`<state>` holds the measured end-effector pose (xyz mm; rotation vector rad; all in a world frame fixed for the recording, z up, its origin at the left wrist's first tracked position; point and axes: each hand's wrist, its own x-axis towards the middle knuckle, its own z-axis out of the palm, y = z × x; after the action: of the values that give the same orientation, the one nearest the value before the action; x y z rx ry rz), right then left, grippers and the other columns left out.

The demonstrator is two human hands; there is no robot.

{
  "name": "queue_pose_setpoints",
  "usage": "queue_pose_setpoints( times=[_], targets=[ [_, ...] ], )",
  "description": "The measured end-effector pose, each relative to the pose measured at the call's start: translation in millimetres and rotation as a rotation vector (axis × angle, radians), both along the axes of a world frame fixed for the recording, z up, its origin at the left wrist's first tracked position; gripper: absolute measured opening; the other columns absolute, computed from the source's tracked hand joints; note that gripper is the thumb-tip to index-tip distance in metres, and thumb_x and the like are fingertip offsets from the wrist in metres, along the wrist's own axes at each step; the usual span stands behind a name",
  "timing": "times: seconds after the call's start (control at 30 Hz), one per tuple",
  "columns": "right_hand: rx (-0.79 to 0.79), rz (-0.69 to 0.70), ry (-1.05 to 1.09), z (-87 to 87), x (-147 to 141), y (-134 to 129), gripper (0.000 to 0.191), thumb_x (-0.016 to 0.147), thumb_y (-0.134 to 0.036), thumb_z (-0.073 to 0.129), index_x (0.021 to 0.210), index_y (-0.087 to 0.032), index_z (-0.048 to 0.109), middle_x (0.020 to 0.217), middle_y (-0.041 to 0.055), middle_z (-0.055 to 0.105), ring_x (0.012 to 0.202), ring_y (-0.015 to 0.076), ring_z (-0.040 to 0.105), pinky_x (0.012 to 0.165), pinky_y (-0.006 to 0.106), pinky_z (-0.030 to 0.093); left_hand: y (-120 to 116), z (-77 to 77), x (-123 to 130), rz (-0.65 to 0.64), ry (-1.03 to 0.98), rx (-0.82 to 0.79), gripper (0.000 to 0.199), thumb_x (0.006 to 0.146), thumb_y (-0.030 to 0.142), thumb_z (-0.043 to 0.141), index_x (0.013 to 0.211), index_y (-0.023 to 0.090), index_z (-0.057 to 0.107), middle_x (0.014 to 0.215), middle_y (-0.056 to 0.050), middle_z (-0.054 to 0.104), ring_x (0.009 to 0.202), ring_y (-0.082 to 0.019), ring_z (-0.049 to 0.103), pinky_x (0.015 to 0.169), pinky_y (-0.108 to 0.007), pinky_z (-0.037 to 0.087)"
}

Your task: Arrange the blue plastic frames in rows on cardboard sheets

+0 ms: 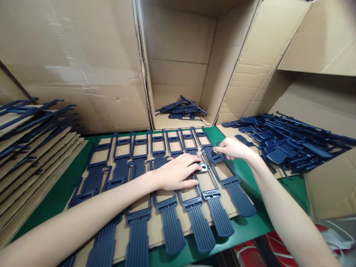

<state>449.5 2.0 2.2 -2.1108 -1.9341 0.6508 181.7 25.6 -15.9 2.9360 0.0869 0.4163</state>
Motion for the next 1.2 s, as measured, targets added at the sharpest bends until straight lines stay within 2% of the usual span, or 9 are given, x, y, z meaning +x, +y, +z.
queue_pose_setpoints(
  times=[0.13,0.3,0.53,0.63,0.77,0.9,1.0,1.1,1.2],
  targets=[
    [-0.074,0.012,0.05,-2.6,0,0,0.06,0.084,-0.057,0.049,0.039,-0.018,0.045,0.037,0.0035,0.052,0.028,0.0092,0.042,0.033,0.022,0.032,0,-0.2,0,0.006,-0.004,-0.001,0.033,0.09,0.038,0.052,0.114,0.015,0.054,0.132,-0.018,0.049,0.123,-0.03,0.044,0.105,-0.045,0.032],
    [-0.184,-0.008,0.088,-3.8,-2,-1,0.058,0.089,-0.052,0.046,0.043,-0.016,0.05,0.041,0.0061,0.056,0.031,0.0101,0.047,0.032,0.02,0.035,1,-0.1,0,0.014,-0.004,-0.003,0.032,0.091,0.038,0.051,0.113,0.015,0.055,0.131,-0.017,0.05,0.122,-0.029,0.045,0.103,-0.043,0.034],
    [-0.021,-0.103,0.102,-6.6,7,3,0.045,0.086,-0.047,0.055,0.056,-0.013,0.058,0.045,0.0053,0.058,0.035,0.0117,0.052,0.033,0.02,0.038,3,0.5,2,0.004,0.018,0.015,0.035,0.092,0.041,0.05,0.114,0.014,0.055,0.129,-0.017,0.051,0.121,-0.029,0.046,0.103,-0.043,0.034],
    [0.079,-0.138,0.106,-1.6,14,4,0.041,0.085,-0.047,0.055,0.064,-0.012,0.062,0.05,0.0057,0.061,0.038,0.0116,0.054,0.034,0.019,0.038,7,15.8,6,-0.029,0.024,0.058,0.033,0.091,0.041,0.052,0.111,0.015,0.057,0.127,-0.017,0.052,0.123,-0.028,0.044,0.104,-0.043,0.033],
    [0.237,-0.214,0.168,15.3,16,-10,0.042,0.085,-0.049,0.051,0.075,-0.011,0.064,0.057,0.0056,0.062,0.043,0.0113,0.055,0.038,0.019,0.04,4,66.5,-6,-0.002,0.072,0.115,0.027,0.093,0.036,0.05,0.106,0.015,0.059,0.122,-0.013,0.056,0.118,-0.025,0.048,0.102,-0.04,0.035],
    [0.31,-0.262,0.272,19.1,12,-59,0.043,0.084,-0.054,0.05,0.078,-0.014,0.066,0.061,0.0057,0.063,0.051,0.0137,0.058,0.046,0.022,0.047,-35,126.7,-54,0.282,-0.01,0.179,0.022,0.094,0.028,0.045,0.102,0.017,0.061,0.116,-0.009,0.058,0.107,-0.022,0.053,0.094,-0.038,0.041],
    [0.335,-0.402,0.326,0.1,9,-113,0.046,0.077,-0.06,0.053,0.082,-0.017,0.069,0.075,0.0096,0.069,0.067,0.022,0.065,0.055,0.029,0.053,-87,144.3,-107,0.566,-0.235,0.169,0.02,0.092,0.025,0.045,0.103,0.023,0.062,0.111,-0.004,0.059,0.1,-0.02,0.054,0.088,-0.033,0.044],
    [0.334,-0.61,0.396,-28.0,-1,-161,0.045,0.065,-0.064,0.058,0.082,-0.025,0.071,0.086,0.0096,0.072,0.083,0.0307,0.067,0.069,0.038,0.057,-135,126.3,-162,0.901,-0.41,0.111,0.016,0.088,0.027,0.05,0.095,0.03,0.064,0.107,0.001,0.059,0.093,-0.019,0.057,0.081,-0.03,0.045],
    [0.333,-0.785,0.471,-51.4,-17,-188,0.041,0.055,-0.065,0.059,0.077,-0.033,0.07,0.087,0.0059,0.073,0.09,0.0336,0.066,0.075,0.041,0.057,-159,87.2,-214,1.165,-0.501,-0.125,0.016,0.08,0.038,0.06,0.093,0.034,0.07,0.106,0.004,0.062,0.093,-0.023,0.058,0.083,-0.029,0.046]
  ],
)
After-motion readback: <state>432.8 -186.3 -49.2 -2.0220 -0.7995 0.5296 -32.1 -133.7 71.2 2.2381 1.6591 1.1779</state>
